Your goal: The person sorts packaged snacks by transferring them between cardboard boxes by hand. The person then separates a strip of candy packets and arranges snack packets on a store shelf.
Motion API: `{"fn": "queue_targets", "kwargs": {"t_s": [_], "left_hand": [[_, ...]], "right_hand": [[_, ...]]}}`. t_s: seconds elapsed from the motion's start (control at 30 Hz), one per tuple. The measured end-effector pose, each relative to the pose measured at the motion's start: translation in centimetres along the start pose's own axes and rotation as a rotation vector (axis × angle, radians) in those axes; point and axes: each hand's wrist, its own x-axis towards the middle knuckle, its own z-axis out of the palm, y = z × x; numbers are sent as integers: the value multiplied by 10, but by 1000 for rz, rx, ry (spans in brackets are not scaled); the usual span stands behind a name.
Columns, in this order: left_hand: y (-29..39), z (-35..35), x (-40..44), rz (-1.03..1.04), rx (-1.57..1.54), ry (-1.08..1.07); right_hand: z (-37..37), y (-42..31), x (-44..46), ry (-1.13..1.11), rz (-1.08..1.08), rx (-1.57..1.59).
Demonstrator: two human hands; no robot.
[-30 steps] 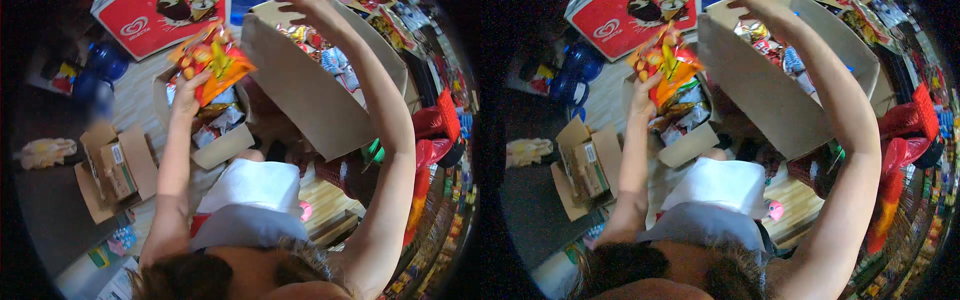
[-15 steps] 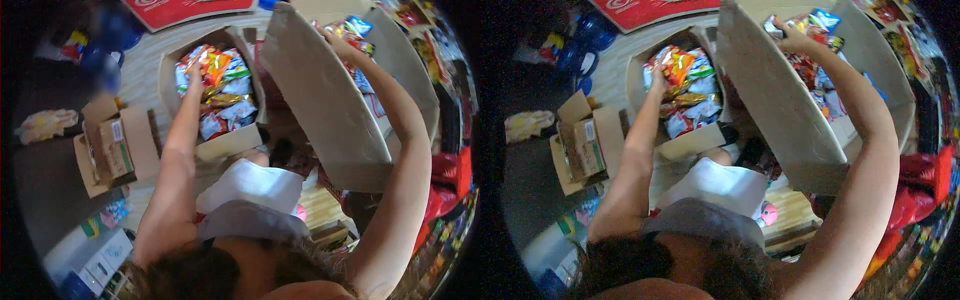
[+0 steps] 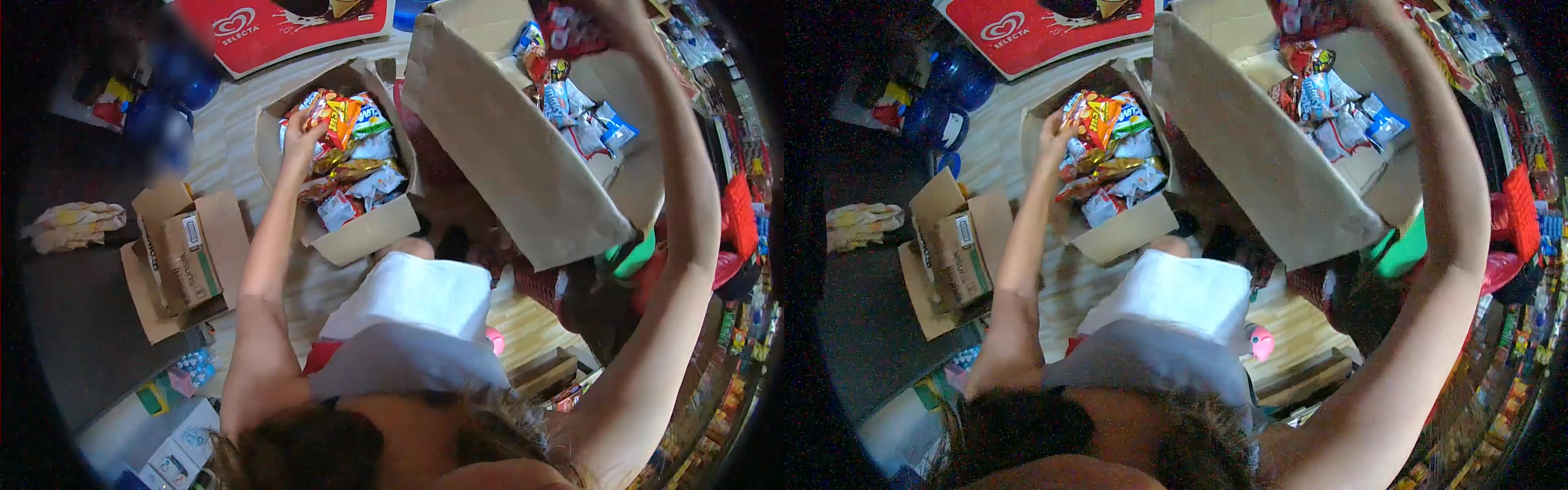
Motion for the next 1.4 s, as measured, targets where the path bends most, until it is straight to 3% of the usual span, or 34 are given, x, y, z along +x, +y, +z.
{"fn": "queue_targets", "kwargs": {"t_s": [0.1, 0.13, 0.23, 0.3, 0.33, 0.37, 0.4, 0.53, 0.6, 0.67, 0.7, 0.77, 0.8, 0.9, 0.97, 1.07, 1.13, 1.23, 1.3, 1.4], "left_hand": [[63, -7, -21, 36, -230, -83], [80, -16, -29, -73, -252, -118], [84, -45, -41, -94, -516, -208], [84, -61, -46, -123, -539, -178], [80, -69, -52, -167, -523, -143], [79, -78, -58, -208, -505, -107], [73, -86, -61, -237, -478, -91], [57, -102, -80, -288, -328, -71], [63, -93, -88, -231, -231, -70], [67, -81, -82, -129, -84, 0], [68, -74, -80, -84, -15, 35], [86, -52, -77, -40, -7, -39], [99, -43, -78, -18, -1, -74], [121, -4, -72, -27, -49, -275], [136, 30, -66, -148, -174, -420], [165, 88, -52, -373, -391, -587], [181, 126, -42, -439, -524, -674], [198, 169, -44, -449, -460, -598], [172, 180, -20, -456, -362, -652], [160, 153, -30, -415, -385, -597]], "right_hand": [[-31, -142, -18, 243, -21, -38], [-32, -184, -23, 262, 42, -34], [-21, -273, -40, -82, 556, 263], [13, -248, -56, -211, 280, 756], [57, -250, -67, -215, 408, 838], [98, -246, -78, -262, 196, 1028], [176, -232, -89, -286, 204, 1018], [261, -249, -132, -208, 392, 745], [304, -232, -135, -460, 444, 674], [284, -231, -135, -498, 441, 632], [248, -232, -134, -485, 293, 377], [181, -230, -140, -324, 87, 15], [154, -221, -148, -106, -26, -83], [43, -206, -173, 155, -48, -313], [-8, -191, -206, 70, 114, -586], [-45, -161, -249, -113, 283, -606], [-40, -147, -259, -146, 259, -498], [-15, -146, -269, -39, 48, -439], [-3, -149, -272, -24, -33, -387], [3, -156, -272, -56, -88, -347]]}}
